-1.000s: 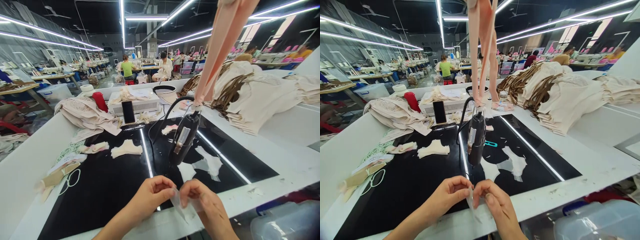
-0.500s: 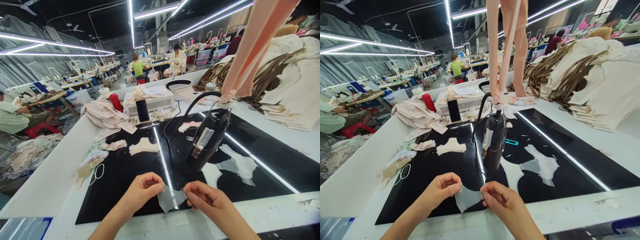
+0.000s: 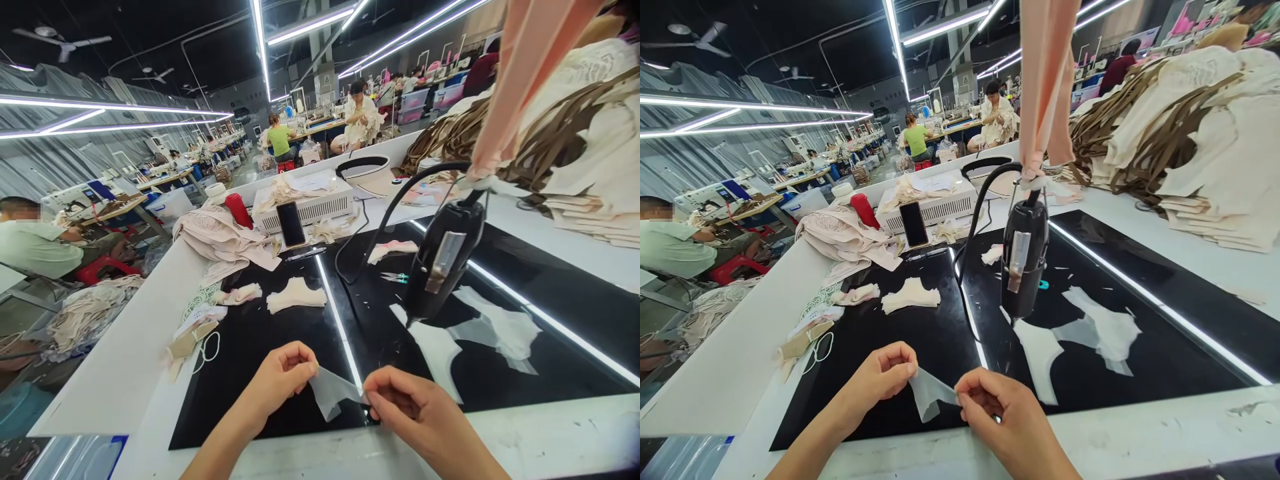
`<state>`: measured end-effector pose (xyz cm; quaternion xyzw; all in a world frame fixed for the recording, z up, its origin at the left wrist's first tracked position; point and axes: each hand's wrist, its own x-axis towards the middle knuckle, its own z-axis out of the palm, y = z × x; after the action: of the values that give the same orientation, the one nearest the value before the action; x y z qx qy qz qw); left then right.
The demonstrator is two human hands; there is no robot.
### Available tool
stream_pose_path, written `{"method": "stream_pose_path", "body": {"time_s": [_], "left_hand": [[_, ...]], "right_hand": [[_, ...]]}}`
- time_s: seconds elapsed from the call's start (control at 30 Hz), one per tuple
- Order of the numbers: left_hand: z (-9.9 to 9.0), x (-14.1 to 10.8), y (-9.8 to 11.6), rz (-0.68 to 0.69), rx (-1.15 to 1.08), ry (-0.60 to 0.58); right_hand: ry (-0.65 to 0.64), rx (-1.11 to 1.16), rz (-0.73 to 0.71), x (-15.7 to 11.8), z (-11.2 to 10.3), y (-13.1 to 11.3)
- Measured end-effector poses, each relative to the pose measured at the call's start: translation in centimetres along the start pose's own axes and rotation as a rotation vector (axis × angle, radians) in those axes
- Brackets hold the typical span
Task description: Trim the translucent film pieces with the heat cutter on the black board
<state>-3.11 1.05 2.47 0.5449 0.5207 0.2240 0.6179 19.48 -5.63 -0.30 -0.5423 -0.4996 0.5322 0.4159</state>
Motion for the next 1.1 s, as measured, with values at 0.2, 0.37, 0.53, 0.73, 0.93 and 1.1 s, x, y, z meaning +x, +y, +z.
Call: {"method": "stream_pose_path", "body": {"time_s": [0.2, 0.37, 0.53, 0.73, 0.93, 1.1], "left_hand": [[-0.6, -0.9, 1.2, 0.014, 0.083, -0.071], [-0.7, 0.6, 0.9, 0.085, 0.282, -0.003], [-0.7, 2.4, -0.9, 0.246, 0.587, 0.235], [-2.8, 2.9, -3.1, 0.340, 0.751, 0.290], [-3.1, 2.9, -4.3, 0.392, 0.780, 0.331], [-2.8, 3.1, -5.1, 0.430, 0.786, 0.312]], "right_hand": [[-0.027, -0.065, -0.031, -0.3, -0.3, -0.3], [0.056, -0.375, -0.154, 0.7, -0.2, 1.5], [0.061, -0.686, -0.380, 0.9, -0.5, 2.1], [0.309, -0.829, -0.336, -0.6, -6.3, 1.9], [0.505, -0.939, -0.285, -0.6, -12.7, 3.1], [0.523, -0.880, -0.327, 1.7, -12.9, 3.9]]}}
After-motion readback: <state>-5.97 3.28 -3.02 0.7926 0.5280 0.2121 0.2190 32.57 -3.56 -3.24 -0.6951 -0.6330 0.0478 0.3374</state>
